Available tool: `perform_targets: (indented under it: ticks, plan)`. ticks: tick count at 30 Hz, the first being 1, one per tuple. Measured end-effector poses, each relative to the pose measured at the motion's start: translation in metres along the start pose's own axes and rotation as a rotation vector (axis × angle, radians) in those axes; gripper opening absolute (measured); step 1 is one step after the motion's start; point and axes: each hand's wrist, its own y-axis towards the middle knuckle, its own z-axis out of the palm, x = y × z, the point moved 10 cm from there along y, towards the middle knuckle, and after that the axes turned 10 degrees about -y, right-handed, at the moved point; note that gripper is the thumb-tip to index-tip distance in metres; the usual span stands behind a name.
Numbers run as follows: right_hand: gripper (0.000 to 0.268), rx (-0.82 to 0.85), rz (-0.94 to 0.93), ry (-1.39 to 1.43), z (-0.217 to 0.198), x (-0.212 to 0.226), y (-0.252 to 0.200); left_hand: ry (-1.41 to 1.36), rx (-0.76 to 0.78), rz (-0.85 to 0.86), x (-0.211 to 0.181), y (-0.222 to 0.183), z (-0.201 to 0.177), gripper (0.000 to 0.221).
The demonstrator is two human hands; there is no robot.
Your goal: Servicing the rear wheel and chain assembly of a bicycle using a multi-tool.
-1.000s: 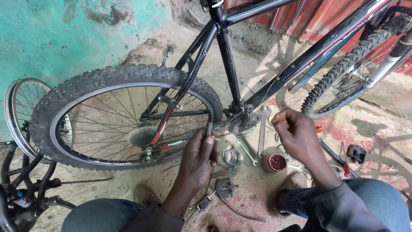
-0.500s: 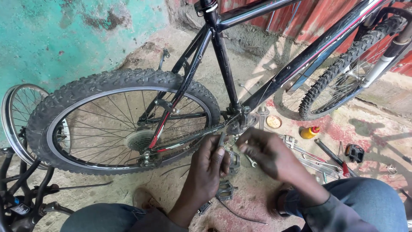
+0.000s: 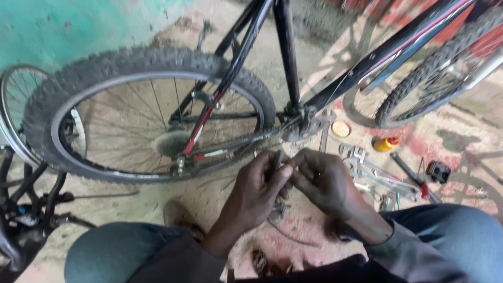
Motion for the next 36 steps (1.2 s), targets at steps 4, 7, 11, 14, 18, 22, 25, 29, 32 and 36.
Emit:
perform_targets:
  ticks: [4, 7, 11, 14, 18, 22, 25, 29, 32, 36]
  plan:
    - [0.006, -0.015, 0.095, 0.046, 0.005, -0.012, -0.003, -0.016, -0.013, 0.038, 0.011, 0.006, -0.014, 0.025]
    - [0.015, 0.051, 0.033, 0.076, 0.016, -0.029, -0.004, 0.267, -0.088, 0.028, -0.003, 0.010, -0.039, 0.025]
    - [0.012, 0.235, 0.495, 0.116, 0.093, -0.100, -0.002, 0.869, 0.086, 0.025, -0.006, 0.021, -0.051, 0.028]
    - [0.015, 0.544, 0.605, -0.163, 0.236, -0.214, -0.073, 1.137, 0.158, 0.051, 0.015, 0.034, -0.055, 0.030]
    - [0.021, 0.615, 0.315, -0.239, 0.317, -0.240, -0.081, 1.309, 0.071, 0.329, 0.038, 0.049, -0.061, 0.032]
    - [0.019, 0.636, 0.324, -0.117, 0.354, -0.249, -0.053, 1.163, -0.298, 0.980, -0.049, 0.000, -0.065, 0.031]
    - [0.017, 0.630, 0.339, -0.051, 0.362, -0.265, -0.029, 1.174, 0.008, 0.088, -0.023, 0.049, -0.088, 0.031]
    - [0.015, 0.639, 0.370, 0.060, 0.380, -0.273, -0.021, 1.090, 0.019, 0.036, -0.047, 0.049, -0.089, 0.036]
    - [0.014, 0.640, 0.396, 0.142, 0.388, -0.281, -0.019, 1.045, 0.013, -0.059, -0.045, 0.050, -0.092, 0.035]
    - [0.014, 0.637, 0.462, 0.242, 0.383, -0.293, -0.037, 0.963, 0.044, -0.070, -0.042, 0.052, -0.088, 0.047]
